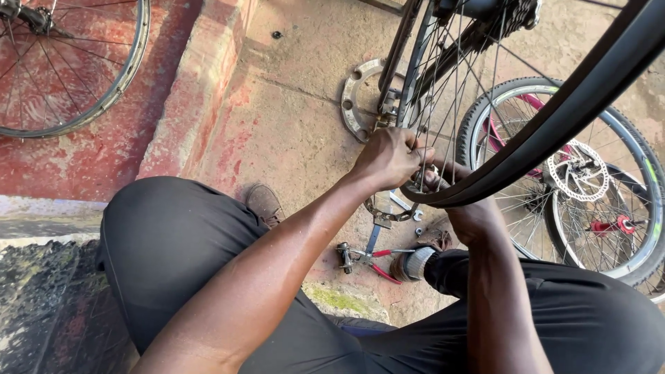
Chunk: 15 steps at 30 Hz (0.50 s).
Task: The person sits on the ground and uses pliers to remove the tire from the bicycle wheel rim. They then pull the inner tube out from between the tire and the rim.
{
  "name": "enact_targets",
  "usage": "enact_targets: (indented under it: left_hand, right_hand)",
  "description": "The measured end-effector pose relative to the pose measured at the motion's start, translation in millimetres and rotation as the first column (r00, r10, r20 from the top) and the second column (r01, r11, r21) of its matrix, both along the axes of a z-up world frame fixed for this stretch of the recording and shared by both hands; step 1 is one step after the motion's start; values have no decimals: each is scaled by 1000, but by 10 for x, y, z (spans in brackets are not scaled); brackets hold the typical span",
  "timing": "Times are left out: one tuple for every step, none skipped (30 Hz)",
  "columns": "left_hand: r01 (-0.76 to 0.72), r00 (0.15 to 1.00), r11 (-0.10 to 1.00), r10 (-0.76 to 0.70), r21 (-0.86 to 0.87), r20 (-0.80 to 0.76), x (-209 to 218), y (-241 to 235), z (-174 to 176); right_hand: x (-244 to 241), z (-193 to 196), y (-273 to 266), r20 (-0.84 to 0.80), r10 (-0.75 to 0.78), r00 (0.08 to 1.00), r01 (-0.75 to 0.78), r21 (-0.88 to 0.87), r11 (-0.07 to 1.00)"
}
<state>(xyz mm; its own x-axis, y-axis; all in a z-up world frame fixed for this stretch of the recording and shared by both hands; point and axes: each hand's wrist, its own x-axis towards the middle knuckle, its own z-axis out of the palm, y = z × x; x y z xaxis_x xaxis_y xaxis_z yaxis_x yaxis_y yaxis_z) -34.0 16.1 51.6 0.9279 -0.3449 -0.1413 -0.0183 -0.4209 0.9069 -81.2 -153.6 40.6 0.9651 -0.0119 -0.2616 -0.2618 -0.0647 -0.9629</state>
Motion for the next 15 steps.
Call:
enact_targets:
  left_hand:
    - [-5,1000,1000,5,0,-2,11,-20,-31]
    - [-27,999,999,28,-19,42,22,-35,-61]
    - [-50,995,998,53,-41,89,51,-54,-84]
    - [-56,994,998,60,-42,91,80,-70,-147]
    - [-51,993,998,54,-33,102,95,-94,-215]
    - [-45,992,999,48,-24,113,111,-122,-283]
    - [-46,993,999,49,-25,112,87,-111,-248]
    - [-37,994,999,36,7,106,64,-103,-213]
    - [-26,995,999,22,41,102,48,-96,-175]
    - [-25,994,999,21,40,103,61,-93,-162]
    - [-21,996,999,16,47,92,64,-93,-153]
    - [-16,997,998,12,54,80,66,-94,-144]
    - [-17,997,998,12,54,81,64,-96,-152]
    - [-30,997,998,27,48,68,62,-100,-159]
    - [-42,998,998,40,45,56,56,-101,-168]
  right_hand:
    - [-6,-7,-18,-2,5,1000,-5,0,1000]
    - [-12,-12,-32,-20,-7,1000,9,57,998]
    - [2,-10,-49,-36,-18,999,21,113,993]
    - [12,-7,-53,-33,-11,999,15,111,994]
    - [2,-7,-63,-35,5,999,-1,126,992]
    - [-6,-7,-77,-36,22,999,-16,141,990]
    - [-17,36,-55,-37,22,999,-17,139,990]
    - [-26,79,-35,-48,22,999,-17,102,995]
    - [-31,121,-17,-56,20,998,-16,67,998]
    - [-14,121,-26,-55,19,998,-15,66,998]
    - [-6,119,-37,-48,17,999,-16,29,999]
    - [2,118,-50,-42,17,999,-17,-8,1000]
    - [3,144,-16,-41,17,999,-17,-8,1000]
    - [3,172,17,-33,37,999,-38,-60,997]
    - [-1,195,54,-26,56,998,-58,-110,992]
